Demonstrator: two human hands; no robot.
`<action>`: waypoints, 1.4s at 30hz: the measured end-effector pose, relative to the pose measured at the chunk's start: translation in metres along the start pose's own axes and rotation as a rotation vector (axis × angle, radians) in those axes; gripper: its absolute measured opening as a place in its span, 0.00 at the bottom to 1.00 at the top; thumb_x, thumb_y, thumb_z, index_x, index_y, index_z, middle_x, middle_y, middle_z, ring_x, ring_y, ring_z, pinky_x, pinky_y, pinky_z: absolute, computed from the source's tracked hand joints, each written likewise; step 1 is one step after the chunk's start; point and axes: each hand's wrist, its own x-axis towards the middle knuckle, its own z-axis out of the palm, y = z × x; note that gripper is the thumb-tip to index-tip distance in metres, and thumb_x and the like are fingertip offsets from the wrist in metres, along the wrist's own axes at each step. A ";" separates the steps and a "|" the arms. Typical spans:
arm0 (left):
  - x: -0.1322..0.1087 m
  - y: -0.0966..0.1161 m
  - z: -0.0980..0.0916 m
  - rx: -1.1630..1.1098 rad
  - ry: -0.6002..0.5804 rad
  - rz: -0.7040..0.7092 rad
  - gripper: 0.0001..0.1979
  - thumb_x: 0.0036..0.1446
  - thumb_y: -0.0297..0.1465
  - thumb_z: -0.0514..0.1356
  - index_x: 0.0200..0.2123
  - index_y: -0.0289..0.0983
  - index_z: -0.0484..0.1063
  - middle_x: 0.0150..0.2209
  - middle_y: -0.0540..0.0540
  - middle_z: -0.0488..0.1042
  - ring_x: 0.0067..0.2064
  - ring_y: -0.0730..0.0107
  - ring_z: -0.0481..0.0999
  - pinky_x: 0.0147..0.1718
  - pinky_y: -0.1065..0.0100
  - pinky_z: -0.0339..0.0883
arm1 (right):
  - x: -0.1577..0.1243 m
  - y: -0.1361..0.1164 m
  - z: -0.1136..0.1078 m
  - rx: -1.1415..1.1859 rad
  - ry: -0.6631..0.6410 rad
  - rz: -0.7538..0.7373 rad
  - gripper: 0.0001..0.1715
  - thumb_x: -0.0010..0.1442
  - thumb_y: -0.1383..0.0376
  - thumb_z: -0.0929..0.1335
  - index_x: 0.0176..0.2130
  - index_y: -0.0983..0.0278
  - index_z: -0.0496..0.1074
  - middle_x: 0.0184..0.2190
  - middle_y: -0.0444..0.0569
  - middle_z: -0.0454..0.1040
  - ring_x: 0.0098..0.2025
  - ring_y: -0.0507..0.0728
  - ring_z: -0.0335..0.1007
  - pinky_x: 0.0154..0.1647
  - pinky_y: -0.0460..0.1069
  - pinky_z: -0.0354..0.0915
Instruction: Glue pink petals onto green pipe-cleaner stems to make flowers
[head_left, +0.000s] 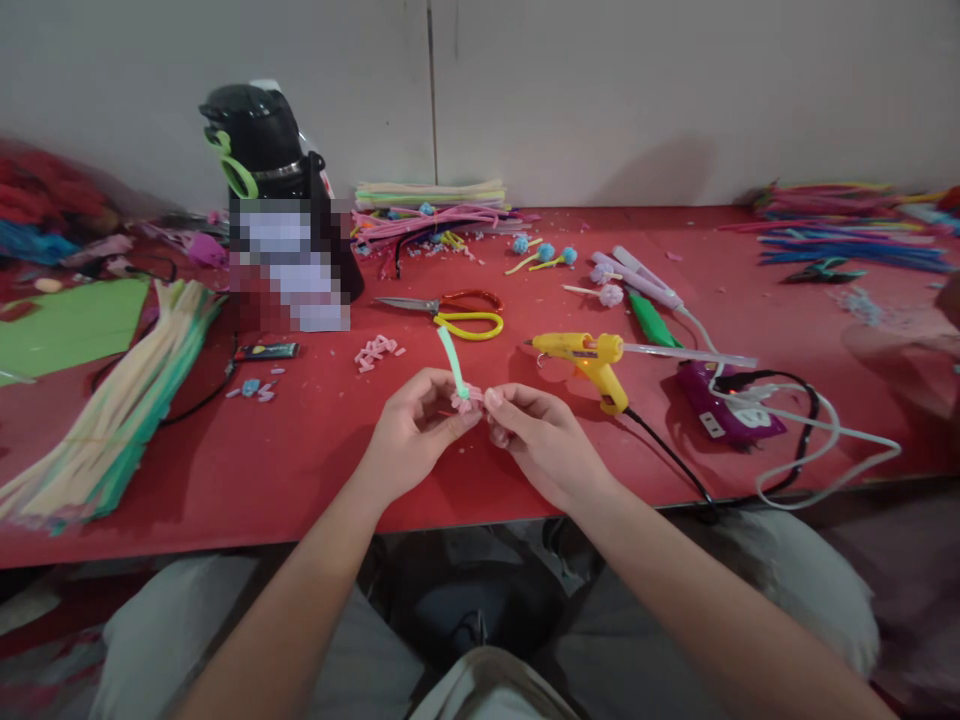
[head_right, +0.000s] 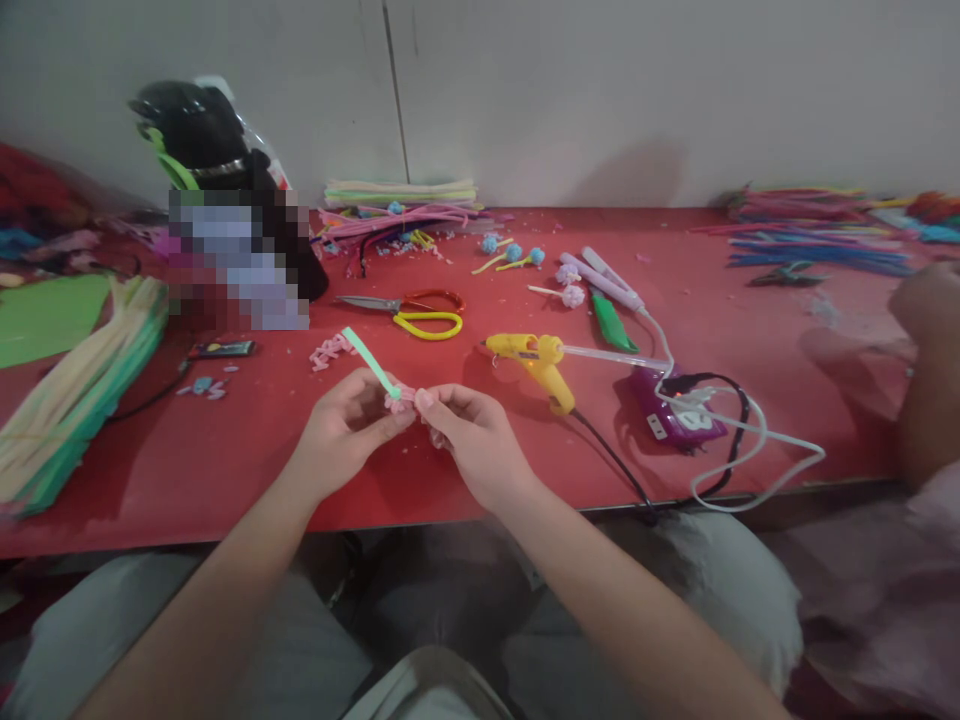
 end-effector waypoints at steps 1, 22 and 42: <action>0.000 0.000 0.000 -0.004 0.000 0.002 0.11 0.57 0.36 0.68 0.39 0.38 0.72 0.35 0.48 0.76 0.38 0.70 0.76 0.38 0.69 0.72 | 0.000 0.001 0.000 -0.014 0.003 -0.018 0.14 0.53 0.56 0.78 0.28 0.63 0.77 0.23 0.40 0.68 0.25 0.48 0.57 0.28 0.47 0.53; -0.001 0.002 0.004 -0.237 -0.043 -0.096 0.16 0.56 0.37 0.70 0.45 0.37 0.80 0.46 0.42 0.83 0.48 0.58 0.83 0.50 0.56 0.79 | -0.006 0.008 0.008 -0.213 0.168 -0.299 0.13 0.61 0.55 0.72 0.32 0.61 0.72 0.28 0.43 0.70 0.30 0.52 0.64 0.35 0.49 0.64; 0.000 -0.001 0.001 -0.228 -0.033 -0.065 0.14 0.54 0.36 0.71 0.43 0.37 0.79 0.43 0.42 0.83 0.45 0.60 0.83 0.49 0.58 0.78 | -0.008 0.007 0.008 -0.048 0.131 -0.226 0.14 0.59 0.54 0.74 0.33 0.61 0.71 0.30 0.42 0.69 0.29 0.50 0.60 0.32 0.48 0.59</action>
